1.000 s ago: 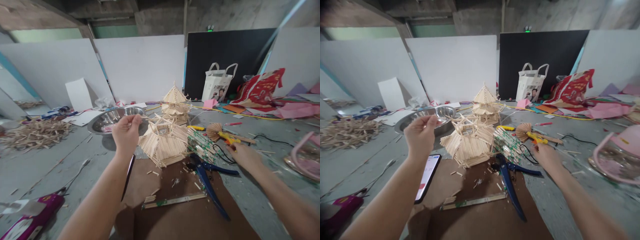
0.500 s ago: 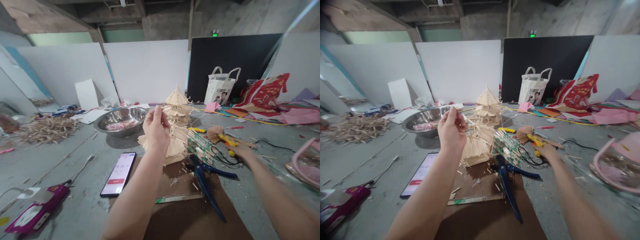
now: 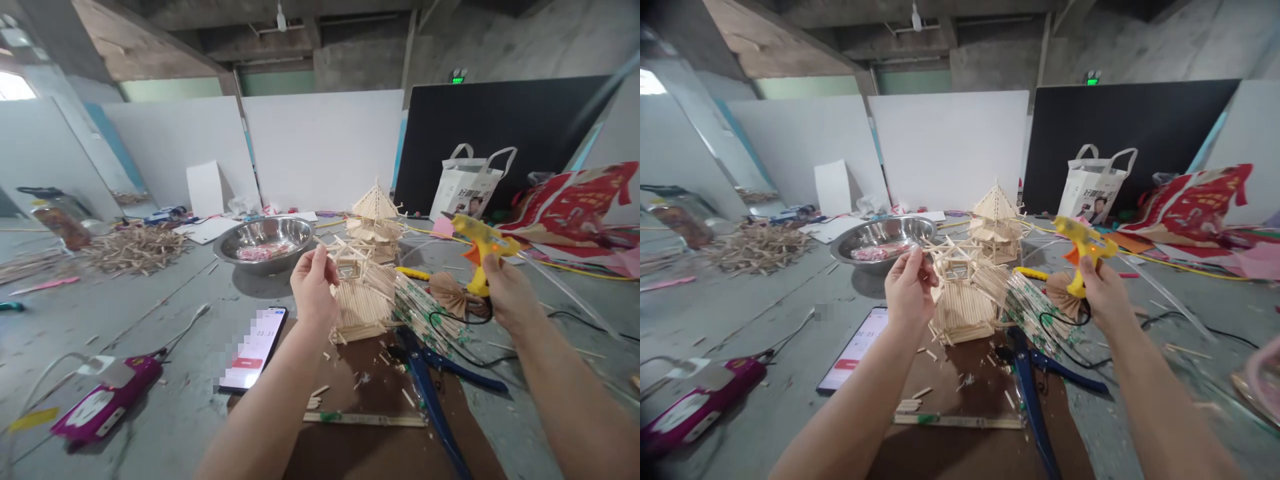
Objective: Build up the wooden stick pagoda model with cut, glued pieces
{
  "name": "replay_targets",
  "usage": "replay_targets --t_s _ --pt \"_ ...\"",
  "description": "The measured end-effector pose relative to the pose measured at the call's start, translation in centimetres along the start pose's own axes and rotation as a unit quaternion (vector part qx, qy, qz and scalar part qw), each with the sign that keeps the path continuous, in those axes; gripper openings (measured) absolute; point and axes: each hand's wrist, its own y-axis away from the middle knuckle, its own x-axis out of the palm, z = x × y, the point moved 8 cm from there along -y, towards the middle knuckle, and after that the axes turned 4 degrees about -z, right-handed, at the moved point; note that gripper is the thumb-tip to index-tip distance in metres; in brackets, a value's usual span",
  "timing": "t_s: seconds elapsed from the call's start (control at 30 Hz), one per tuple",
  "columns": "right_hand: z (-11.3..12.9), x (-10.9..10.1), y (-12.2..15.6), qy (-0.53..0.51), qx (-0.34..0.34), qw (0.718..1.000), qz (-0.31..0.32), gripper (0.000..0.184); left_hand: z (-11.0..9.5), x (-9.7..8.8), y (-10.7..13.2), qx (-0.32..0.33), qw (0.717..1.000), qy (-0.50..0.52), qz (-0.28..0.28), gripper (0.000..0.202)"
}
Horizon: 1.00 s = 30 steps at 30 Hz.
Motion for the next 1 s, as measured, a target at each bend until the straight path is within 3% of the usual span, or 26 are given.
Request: replay_targets --t_s 0.1,0.2,0.4,0.53,0.77,1.0 --pt "2.1 3.3 1.6 -0.092 0.052 0.994 0.009 0.019 -0.3 -0.4 -0.6 -0.008 1.0 0.007 -0.007 0.018" --pt "4.4 6.7 3.8 -0.149 0.048 0.986 0.058 0.015 0.3 -1.3 -0.6 -0.047 0.999 0.008 -0.01 0.019" --pt "6.1 10.5 7.3 -0.087 0.023 0.977 0.192 0.013 2.2 -2.7 0.4 -0.139 0.99 0.015 -0.011 0.023" --pt "5.7 11.5 8.8 -0.049 0.031 0.968 0.245 0.017 3.0 -2.7 0.8 -0.179 0.984 0.021 -0.009 0.023" --pt "3.8 12.0 10.3 0.026 0.055 0.961 0.269 0.024 2.6 -2.2 1.4 -0.188 0.982 0.016 0.011 0.021" --pt "3.9 12.2 10.8 0.081 0.031 0.96 0.268 0.029 2.3 -1.9 1.8 -0.183 0.983 0.002 0.012 0.022"
